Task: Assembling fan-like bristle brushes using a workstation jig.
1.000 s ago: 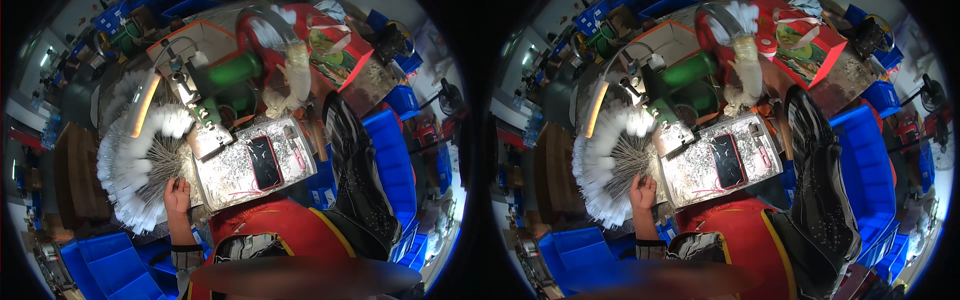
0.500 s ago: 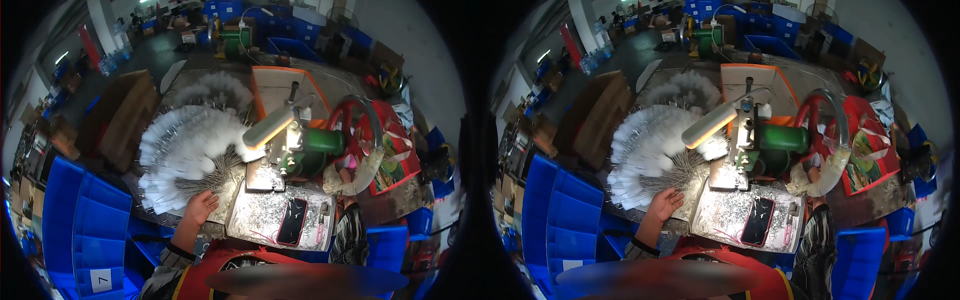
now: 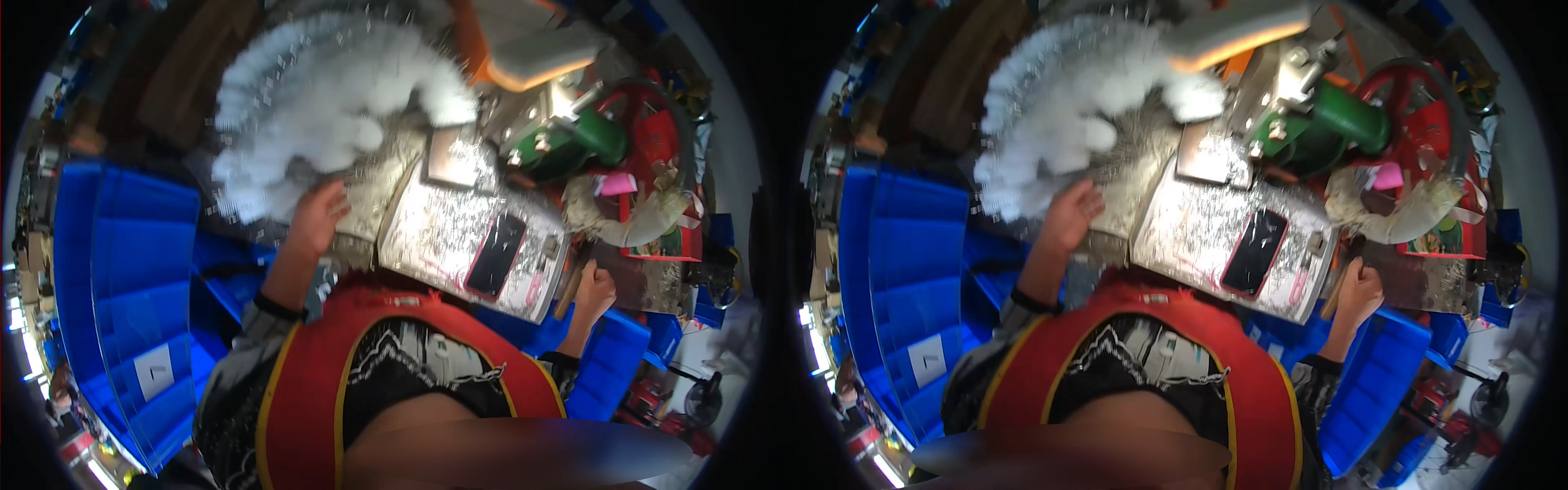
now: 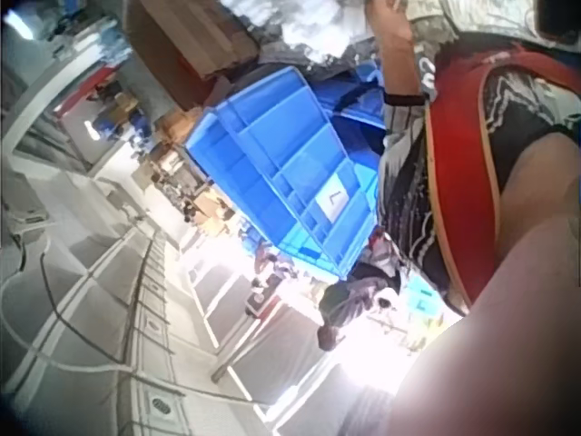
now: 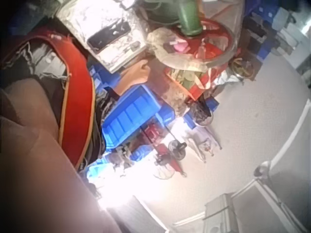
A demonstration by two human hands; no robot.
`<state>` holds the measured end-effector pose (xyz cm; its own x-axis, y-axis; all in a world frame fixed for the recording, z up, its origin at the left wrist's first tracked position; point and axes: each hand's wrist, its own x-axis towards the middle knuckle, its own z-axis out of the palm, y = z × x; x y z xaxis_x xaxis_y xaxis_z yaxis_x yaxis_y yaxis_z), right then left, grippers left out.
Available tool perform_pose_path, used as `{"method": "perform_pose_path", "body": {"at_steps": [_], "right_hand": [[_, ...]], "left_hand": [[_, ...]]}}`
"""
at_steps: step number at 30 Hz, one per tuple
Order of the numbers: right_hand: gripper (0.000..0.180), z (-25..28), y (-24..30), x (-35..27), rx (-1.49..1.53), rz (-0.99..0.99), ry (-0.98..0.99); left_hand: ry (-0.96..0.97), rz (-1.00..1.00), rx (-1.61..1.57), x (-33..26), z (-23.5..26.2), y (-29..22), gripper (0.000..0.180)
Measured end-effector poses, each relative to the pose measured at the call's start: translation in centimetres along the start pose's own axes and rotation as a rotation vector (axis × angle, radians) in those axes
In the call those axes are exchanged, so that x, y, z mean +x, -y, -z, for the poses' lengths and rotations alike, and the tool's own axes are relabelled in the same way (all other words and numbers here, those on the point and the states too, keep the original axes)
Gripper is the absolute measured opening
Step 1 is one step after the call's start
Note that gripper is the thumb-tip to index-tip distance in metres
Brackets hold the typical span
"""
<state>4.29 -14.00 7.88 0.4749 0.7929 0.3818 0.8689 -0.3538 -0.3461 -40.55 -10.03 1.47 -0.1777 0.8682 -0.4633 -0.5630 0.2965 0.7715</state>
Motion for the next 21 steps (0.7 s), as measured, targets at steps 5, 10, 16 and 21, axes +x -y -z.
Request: {"method": "perform_pose_path", "body": {"at_steps": [5, 10, 16, 21], "right_hand": [[0.023, 0.2, 4.7, -6.6, 0.456, 0.135, 0.167], [0.013, -2.6, 14.5, -9.6, 0.810, 0.609, 0.496], [0.030, -8.4, 24.2, -8.6, 0.668, 1.021, 0.503], [0.029, -11.9, 29.1, -6.2, 0.630, 0.959, 0.431]], "left_hand": [[0.060, -0.502, 0.770, 2.1, 3.0, 2.5, 0.029], [0.040, -0.433, -0.087, 1.6, -0.1, 2.4, 0.026], [0.793, -0.497, -0.371, 3.7, 2.7, 3.1, 0.022], [-0.019, -0.092, -0.539, 3.0, -1.6, -1.1, 0.020]]}}
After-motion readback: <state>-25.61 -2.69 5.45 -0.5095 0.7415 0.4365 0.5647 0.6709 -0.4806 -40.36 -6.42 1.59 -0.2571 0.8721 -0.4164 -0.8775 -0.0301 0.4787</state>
